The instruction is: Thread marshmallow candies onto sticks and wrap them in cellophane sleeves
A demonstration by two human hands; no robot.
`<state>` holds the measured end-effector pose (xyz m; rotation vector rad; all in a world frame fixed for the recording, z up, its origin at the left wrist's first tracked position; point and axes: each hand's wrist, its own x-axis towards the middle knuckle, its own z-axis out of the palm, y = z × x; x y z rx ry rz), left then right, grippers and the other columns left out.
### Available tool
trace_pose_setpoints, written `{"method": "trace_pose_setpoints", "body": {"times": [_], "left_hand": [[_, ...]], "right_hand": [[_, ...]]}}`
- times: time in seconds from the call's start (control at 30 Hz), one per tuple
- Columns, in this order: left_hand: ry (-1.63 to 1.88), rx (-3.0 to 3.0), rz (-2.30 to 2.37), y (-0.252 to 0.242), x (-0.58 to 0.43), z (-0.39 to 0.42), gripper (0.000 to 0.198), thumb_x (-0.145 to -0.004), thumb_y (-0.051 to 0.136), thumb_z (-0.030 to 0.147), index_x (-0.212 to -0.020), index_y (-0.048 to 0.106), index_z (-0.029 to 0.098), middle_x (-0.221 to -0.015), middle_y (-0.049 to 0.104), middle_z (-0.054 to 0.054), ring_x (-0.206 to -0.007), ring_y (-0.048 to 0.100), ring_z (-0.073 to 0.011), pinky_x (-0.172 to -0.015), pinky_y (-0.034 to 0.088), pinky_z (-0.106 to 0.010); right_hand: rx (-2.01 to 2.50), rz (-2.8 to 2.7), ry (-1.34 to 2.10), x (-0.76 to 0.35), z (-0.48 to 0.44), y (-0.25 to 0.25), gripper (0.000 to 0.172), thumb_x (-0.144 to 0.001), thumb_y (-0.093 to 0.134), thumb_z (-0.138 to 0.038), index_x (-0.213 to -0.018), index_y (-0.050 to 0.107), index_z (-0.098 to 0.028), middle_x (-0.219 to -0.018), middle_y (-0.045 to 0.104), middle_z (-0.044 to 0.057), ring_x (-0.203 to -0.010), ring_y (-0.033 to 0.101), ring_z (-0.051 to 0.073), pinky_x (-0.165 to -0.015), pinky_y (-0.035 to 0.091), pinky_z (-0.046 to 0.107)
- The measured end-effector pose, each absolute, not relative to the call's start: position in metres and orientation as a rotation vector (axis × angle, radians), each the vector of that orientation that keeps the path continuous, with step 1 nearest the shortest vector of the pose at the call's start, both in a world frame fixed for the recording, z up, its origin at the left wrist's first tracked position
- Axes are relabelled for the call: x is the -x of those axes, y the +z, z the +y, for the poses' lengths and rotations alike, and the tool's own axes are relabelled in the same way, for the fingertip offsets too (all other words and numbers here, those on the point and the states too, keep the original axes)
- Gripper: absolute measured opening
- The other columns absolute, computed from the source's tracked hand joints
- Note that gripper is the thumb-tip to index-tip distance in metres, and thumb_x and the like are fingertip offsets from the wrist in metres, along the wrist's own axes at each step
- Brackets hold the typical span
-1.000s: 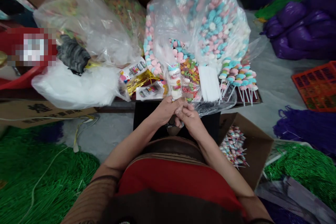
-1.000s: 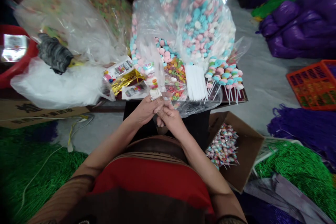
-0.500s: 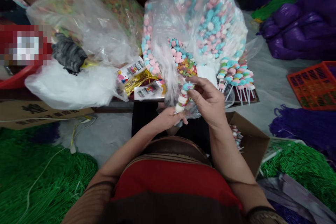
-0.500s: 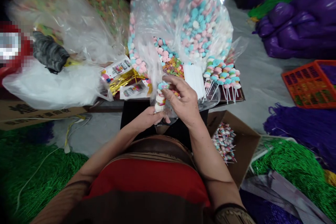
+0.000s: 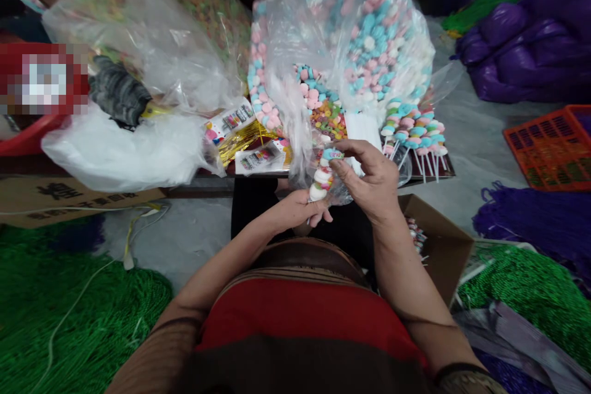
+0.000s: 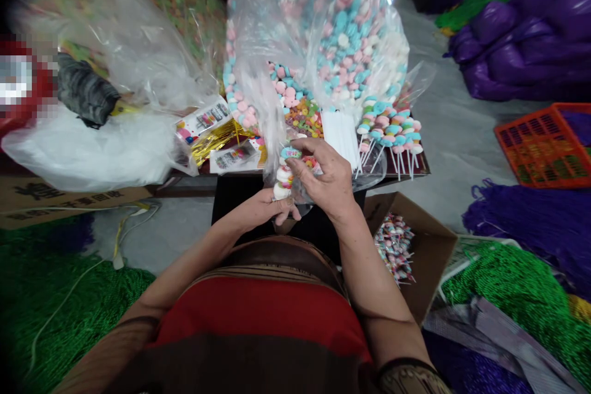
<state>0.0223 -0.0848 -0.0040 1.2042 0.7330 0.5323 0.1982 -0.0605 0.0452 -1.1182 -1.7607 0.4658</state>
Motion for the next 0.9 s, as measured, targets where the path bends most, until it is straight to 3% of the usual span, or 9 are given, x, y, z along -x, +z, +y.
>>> {"method": "trace_pose_setpoints", "body": {"times": [0.1,0.23,0.4,0.73,0.9], "left_hand": [[0.528,-1.250,0.671,-0.0016,-0.0194,-0.0831,0.056,-0.089,0.059,0.067,-0.066,0.068,0.017,-0.071,0.072,-0.006,-0.087,0.070,-0.0192,-0.097,0.051,-0.036],[0.540,-1.282,0.638,-0.0008,-0.0171,-0.0818,0.054,-0.090,0.058,0.067,-0.077,0.074,0.017,-0.085,0.078,-0.008,-0.102,0.070,-0.0201,-0.109,0.045,-0.037],[0.536,-1.273,0.642,-0.0014,-0.0158,-0.0790,0.055,-0.088,0.059,0.070,-0.079,0.076,0.018,-0.087,0.080,-0.008,-0.094,0.071,-0.0197,-0.104,0.048,-0.037],[0.579,-1.277,0.620,0.0039,-0.0114,-0.0757,0.050,-0.089,0.061,0.066,-0.078,0.078,0.020,-0.087,0.081,-0.007,-0.103,0.072,-0.0202,-0.104,0.051,-0.037],[0.592,-1.259,0.616,0.0033,-0.0136,-0.0753,0.054,-0.087,0.061,0.070,-0.074,0.075,0.020,-0.079,0.079,-0.006,-0.087,0.073,-0.0183,-0.097,0.054,-0.035]], "right_hand": [[1.121,-1.834,0.358,-0.1999,-0.0607,0.0460,0.018,-0.095,0.066,-0.039,-0.106,0.071,-0.025,-0.105,0.079,0.005,-0.093,0.074,0.019,-0.088,0.061,0.035],[1.100,-1.874,0.286,-0.2013,-0.0618,0.0461,0.017,-0.096,0.064,-0.037,-0.107,0.070,-0.024,-0.103,0.079,0.006,-0.095,0.074,0.019,-0.089,0.060,0.036],[1.070,-1.902,0.289,-0.1999,-0.0614,0.0470,0.014,-0.096,0.064,-0.033,-0.105,0.070,-0.025,-0.101,0.079,0.005,-0.099,0.074,0.021,-0.093,0.060,0.039],[1.072,-1.884,0.336,-0.1970,-0.0585,0.0430,0.010,-0.095,0.063,-0.033,-0.097,0.069,-0.025,-0.096,0.079,0.004,-0.095,0.075,0.020,-0.092,0.060,0.039],[1.050,-1.887,0.345,-0.1965,-0.0542,0.0385,0.010,-0.095,0.063,-0.033,-0.093,0.068,-0.025,-0.092,0.078,0.003,-0.091,0.075,0.019,-0.089,0.060,0.038]]}}
